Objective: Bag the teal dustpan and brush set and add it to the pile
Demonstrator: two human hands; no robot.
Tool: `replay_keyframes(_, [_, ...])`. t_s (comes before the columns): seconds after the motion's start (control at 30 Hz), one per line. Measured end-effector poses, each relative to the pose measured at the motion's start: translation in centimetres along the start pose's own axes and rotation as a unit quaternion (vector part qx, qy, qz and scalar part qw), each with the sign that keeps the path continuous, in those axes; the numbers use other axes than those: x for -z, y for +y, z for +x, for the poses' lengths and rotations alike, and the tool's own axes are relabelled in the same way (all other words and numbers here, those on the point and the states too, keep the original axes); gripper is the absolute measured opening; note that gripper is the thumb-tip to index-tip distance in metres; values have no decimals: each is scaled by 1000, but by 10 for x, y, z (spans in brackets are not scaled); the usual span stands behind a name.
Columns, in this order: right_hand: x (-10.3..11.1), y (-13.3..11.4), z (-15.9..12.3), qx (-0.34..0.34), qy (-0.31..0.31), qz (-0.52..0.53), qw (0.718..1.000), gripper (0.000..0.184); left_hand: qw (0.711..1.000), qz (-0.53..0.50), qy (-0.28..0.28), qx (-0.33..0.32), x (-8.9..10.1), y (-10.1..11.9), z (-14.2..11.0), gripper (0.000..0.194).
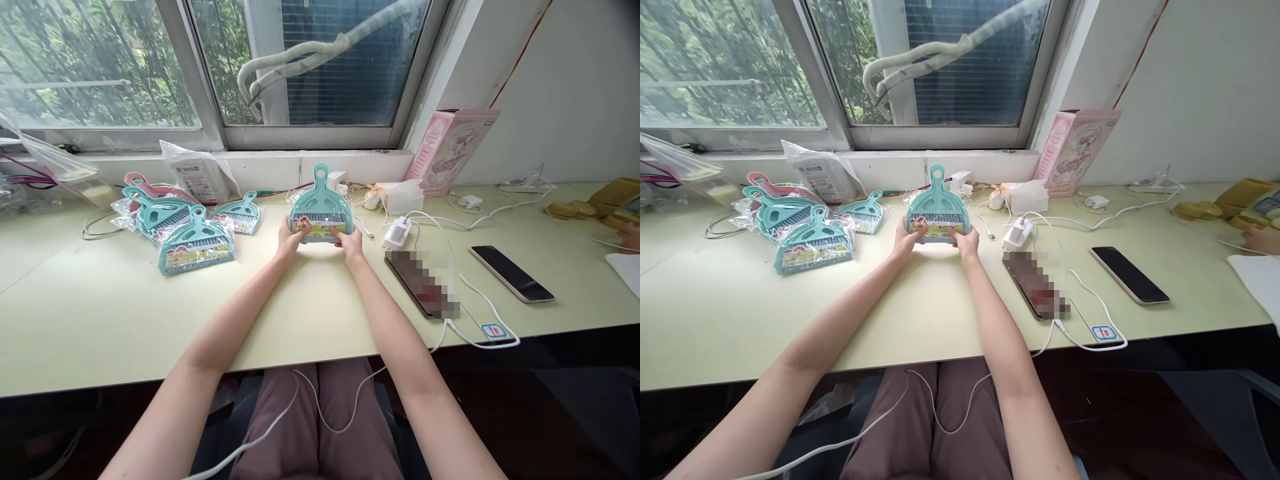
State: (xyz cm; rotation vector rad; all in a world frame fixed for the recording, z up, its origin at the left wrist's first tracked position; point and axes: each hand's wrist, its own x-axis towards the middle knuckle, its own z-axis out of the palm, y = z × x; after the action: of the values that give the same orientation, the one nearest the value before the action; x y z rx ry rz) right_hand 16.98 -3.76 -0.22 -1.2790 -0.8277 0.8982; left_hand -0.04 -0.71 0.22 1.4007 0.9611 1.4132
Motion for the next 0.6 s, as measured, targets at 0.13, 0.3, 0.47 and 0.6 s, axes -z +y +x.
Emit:
replay_keyframes(0.13, [1,-1,0,8,-30,6,999,31,999,-36,4,17,4,-6,5,47])
replay_keyframes(0.3, [2,1,1,23,-82,12,996,39,998,-42,21,38,11,-3,-1,46])
replay_keyframes(0.47, [1,-4,-7,30,-140,-2,990,46,996,-45,44,67,18,13,-28,46])
replay_keyframes(0.6, [-6,-11,-25,4,-305,-4,952,51,986,-32,147,67,60,30,-54,39])
